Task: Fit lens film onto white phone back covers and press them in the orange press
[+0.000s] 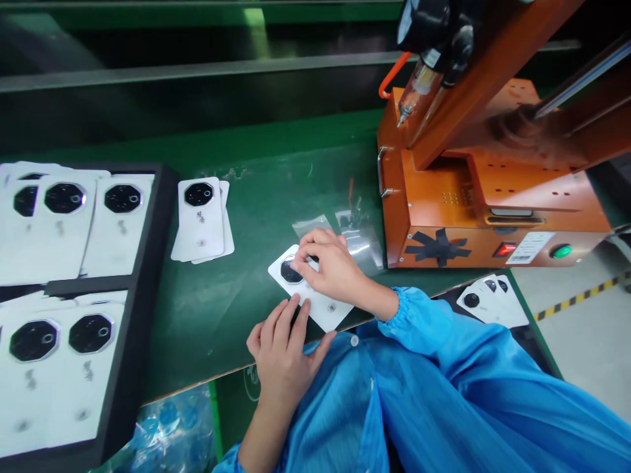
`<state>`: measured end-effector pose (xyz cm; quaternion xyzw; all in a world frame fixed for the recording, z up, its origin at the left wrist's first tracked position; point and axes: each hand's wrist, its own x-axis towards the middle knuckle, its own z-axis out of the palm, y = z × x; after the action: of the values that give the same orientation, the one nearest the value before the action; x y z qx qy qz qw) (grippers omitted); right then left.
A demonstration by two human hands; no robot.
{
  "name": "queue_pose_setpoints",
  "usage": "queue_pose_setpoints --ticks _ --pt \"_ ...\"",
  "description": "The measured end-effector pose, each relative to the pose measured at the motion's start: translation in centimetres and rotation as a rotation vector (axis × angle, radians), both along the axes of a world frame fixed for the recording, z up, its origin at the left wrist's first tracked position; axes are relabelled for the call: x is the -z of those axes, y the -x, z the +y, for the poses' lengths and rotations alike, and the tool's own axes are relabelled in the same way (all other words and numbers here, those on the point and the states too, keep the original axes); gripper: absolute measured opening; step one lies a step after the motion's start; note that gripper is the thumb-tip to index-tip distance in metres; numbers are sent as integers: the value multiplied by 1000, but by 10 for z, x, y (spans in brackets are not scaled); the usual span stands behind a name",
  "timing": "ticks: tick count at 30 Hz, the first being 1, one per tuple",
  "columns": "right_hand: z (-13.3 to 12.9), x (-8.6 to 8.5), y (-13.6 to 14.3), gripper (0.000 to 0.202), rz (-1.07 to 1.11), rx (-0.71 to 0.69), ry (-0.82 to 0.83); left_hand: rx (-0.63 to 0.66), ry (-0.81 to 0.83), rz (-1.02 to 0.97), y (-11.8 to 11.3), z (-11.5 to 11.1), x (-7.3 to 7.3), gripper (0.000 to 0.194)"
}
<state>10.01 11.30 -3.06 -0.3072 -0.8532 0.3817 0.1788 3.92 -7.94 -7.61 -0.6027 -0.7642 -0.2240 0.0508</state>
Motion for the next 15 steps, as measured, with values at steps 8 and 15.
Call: queue_pose_setpoints --ticks 8,15 --pt "0 9 3 17 -59 -23 -85 4 -71 54 2 3 2 67" --pt "3 14 5 17 -72 -5 -155 13 -79 57 3 4 1 66"
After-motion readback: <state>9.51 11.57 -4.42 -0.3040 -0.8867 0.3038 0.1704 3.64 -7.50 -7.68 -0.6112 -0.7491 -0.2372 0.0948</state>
